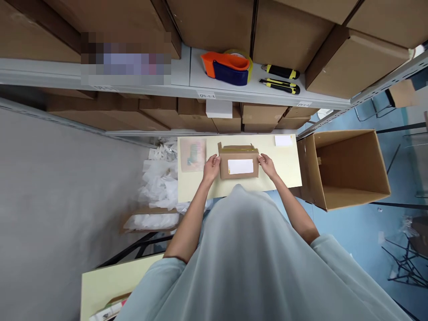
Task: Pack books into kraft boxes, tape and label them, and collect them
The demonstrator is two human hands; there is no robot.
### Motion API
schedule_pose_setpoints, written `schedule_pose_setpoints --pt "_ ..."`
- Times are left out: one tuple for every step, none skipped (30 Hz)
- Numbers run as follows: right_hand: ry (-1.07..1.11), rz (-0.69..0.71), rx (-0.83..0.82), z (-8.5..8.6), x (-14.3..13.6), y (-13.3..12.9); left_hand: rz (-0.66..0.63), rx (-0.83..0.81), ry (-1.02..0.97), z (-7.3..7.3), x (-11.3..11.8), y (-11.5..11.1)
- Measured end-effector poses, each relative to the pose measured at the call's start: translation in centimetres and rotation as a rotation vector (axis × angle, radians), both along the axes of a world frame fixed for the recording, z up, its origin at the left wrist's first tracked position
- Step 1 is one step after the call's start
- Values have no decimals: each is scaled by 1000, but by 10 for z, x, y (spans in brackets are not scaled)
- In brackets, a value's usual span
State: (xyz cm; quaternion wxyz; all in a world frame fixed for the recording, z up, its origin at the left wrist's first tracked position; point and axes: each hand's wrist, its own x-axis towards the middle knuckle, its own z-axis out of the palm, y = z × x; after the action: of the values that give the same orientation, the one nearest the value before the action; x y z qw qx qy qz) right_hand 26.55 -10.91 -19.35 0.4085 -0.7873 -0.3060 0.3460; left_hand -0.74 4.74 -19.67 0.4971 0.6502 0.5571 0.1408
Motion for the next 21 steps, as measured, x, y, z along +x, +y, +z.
schedule_pose_setpoints --pt "25 -13 16 6 -3 -4 46 -23 -38 5 -3 -4" --pt "48 -26 35 12 -6 -9 90 -42 -81 10 -6 -9" --pt "66 -38 54 18 -9 -15 122 -55 -121 14 -10 -14" --pt "74 -45 72 22 -13 -20 139 -64 -146 18 -14 -21" --pt "75 -48 80 25 -17 -26 142 -68 -150 20 -16 -27" --pt "76 -49 75 26 -20 -30 138 -77 -137 21 -18 -32" --pt "82 -50 58 26 -24 -33 133 -94 -113 22 -19 -37" --pt "91 -50 31 25 -27 -35 125 -120 -83 21 -19 -40" --pt "102 -46 -4 24 -30 -37 117 -152 -54 20 -18 -43" --pt "109 -40 -40 22 -32 -37 107 -186 -30 19 -17 -45" --pt "103 -31 -73 22 -33 -36 99 -210 -12 20 -17 -47" --pt "74 -22 -95 23 -34 -35 98 -207 5 22 -16 -48" --pt "14 -12 -99 26 -34 -33 102 -163 21 25 -15 -48" --pt "-70 3 -86 30 -33 -31 107 -76 34 30 -14 -49" --pt "-165 26 -58 36 -33 -27 108 40 46 36 -12 -48" --pt "-256 69 -22 43 -33 -22 94 163 51 43 -9 -48" --pt "-328 137 14 49 -33 -16 51 269 45 50 -5 -47" --pt "-373 226 42 55 -34 -8 -26 343 33 56 1 -45" --pt "-396 324 53 60 -36 1 -128 379 25 61 8 -43" --pt "-409 419 44 64 -38 10 -237 389 31 64 16 -40" --pt "-424 502 18 66 -40 20 -339 383 59 65 24 -38"
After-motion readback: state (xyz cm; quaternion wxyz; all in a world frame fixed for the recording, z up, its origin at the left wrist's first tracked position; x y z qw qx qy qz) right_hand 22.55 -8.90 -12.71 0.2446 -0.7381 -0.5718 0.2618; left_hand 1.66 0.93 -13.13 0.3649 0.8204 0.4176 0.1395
